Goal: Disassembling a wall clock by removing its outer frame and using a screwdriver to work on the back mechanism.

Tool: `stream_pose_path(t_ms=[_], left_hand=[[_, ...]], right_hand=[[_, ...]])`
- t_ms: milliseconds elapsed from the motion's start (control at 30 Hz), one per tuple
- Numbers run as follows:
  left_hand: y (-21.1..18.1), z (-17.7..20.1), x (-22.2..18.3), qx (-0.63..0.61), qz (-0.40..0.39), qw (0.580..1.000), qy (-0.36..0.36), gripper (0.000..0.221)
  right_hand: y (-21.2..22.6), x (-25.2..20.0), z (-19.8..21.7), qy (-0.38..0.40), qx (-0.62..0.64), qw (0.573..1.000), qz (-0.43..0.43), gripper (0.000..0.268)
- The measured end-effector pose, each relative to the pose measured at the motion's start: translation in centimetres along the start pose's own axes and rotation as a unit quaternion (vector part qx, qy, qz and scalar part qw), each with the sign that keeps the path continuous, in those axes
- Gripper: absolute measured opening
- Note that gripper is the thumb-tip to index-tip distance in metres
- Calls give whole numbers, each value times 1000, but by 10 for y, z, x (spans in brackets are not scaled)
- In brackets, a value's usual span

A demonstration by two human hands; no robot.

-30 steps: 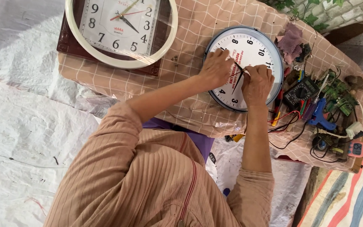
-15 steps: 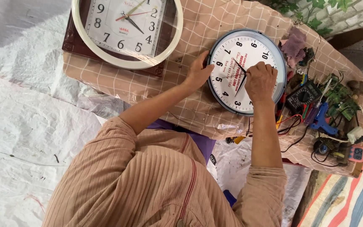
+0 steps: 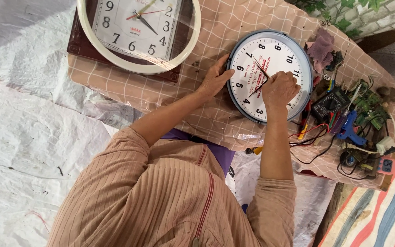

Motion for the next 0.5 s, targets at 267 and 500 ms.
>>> stream_pose_path(t_ms=[267, 500], left_hand=[[-18, 1, -6, -1, 16, 999, 29, 68], [-3, 4, -4, 19, -31, 999, 15, 68]], right_hand=[[-5, 2, 24, 36, 45, 996, 67, 8], [-11, 11, 4, 20, 32, 978, 204, 5]])
Point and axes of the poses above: each hand's wrist, its own x-axis towards the middle knuckle, its own z-axis out of the back of the hand, y = z × x, the point moved 5 cm from there along x, towards the middle knuckle, and after that the axes turned 2 degrees about -y, right-handed, at the moved point
